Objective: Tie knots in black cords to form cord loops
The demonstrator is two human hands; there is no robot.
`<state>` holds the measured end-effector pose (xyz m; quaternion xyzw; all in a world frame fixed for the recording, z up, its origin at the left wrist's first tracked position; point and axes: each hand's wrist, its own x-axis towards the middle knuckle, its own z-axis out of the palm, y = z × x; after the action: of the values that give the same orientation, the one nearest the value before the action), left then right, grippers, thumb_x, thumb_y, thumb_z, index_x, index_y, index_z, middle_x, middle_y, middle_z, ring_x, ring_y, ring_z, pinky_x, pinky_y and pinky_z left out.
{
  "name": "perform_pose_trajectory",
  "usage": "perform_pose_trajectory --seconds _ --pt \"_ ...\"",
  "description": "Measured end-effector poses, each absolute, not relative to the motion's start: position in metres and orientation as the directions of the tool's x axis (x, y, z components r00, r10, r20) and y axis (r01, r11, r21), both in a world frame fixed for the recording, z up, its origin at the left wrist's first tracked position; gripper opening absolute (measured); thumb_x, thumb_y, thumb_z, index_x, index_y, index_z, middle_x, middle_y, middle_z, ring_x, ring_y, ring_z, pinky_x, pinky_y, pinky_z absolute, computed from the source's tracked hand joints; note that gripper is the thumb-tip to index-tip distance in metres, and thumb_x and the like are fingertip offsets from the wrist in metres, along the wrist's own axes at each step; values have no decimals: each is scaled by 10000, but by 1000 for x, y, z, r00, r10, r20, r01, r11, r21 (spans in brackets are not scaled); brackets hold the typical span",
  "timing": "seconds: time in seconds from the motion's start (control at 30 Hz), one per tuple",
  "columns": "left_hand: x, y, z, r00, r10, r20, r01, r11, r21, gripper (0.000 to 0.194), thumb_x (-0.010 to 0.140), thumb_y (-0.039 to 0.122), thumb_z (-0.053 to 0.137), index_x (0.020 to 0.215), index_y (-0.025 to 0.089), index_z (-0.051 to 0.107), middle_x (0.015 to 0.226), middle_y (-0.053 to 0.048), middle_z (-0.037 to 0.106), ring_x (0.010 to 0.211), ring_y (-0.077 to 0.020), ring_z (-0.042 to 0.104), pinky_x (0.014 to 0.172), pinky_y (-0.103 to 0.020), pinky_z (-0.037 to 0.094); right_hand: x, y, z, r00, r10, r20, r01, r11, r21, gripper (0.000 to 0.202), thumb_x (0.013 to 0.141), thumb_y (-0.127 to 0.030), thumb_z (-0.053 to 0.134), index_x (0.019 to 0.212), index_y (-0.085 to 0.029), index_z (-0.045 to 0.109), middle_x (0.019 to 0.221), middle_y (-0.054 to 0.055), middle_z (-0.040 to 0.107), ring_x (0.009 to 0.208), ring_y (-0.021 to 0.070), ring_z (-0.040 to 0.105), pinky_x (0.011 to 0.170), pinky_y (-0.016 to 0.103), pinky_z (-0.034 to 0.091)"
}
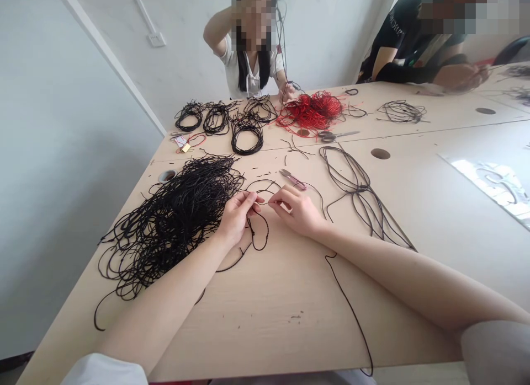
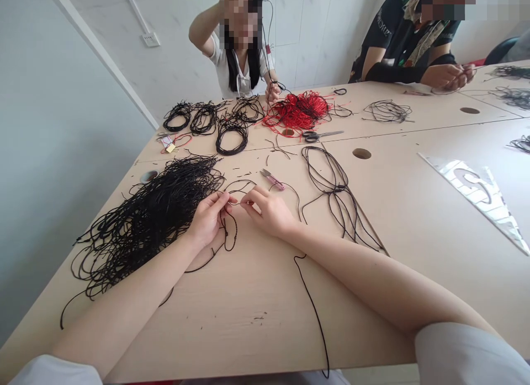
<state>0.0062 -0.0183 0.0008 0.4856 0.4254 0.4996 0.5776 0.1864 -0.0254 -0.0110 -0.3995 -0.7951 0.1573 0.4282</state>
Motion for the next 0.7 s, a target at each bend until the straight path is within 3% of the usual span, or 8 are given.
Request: perform_pose_trajectory --seconds 0.13,0.33,0.7 --pt "7 -21 3 227 973 -34 -42 45 998 264 786 397 662 787 134 642 760 -50 685 593 -97 578 576 -219 434 188 -21 -10 -151 766 625 476 610 -633 152 923 -204 463 945 -215 612 885 44 568 746 135 524 640 279 451" --pt "6 -23 6 366 924 -108 38 101 994 281 752 399 697 791 122 672 778 -78 701 582 -135 621 556 -253 456 190 -17 -14 -226 711 666 471 678 -564 184 917 -213 496 968 -256 668 922 47 534 797 147 540 697 321 483" --pt "-2 -15 5 451 884 -125 -117 197 973 160 803 274 628 815 124 684 708 -42 642 604 -113 576 582 -241 455 191 -17 -13 -325 670 668 471 727 -500 244 926 -172 461 1009 -235 681 928 63 549 831 151 538 717 316 477"
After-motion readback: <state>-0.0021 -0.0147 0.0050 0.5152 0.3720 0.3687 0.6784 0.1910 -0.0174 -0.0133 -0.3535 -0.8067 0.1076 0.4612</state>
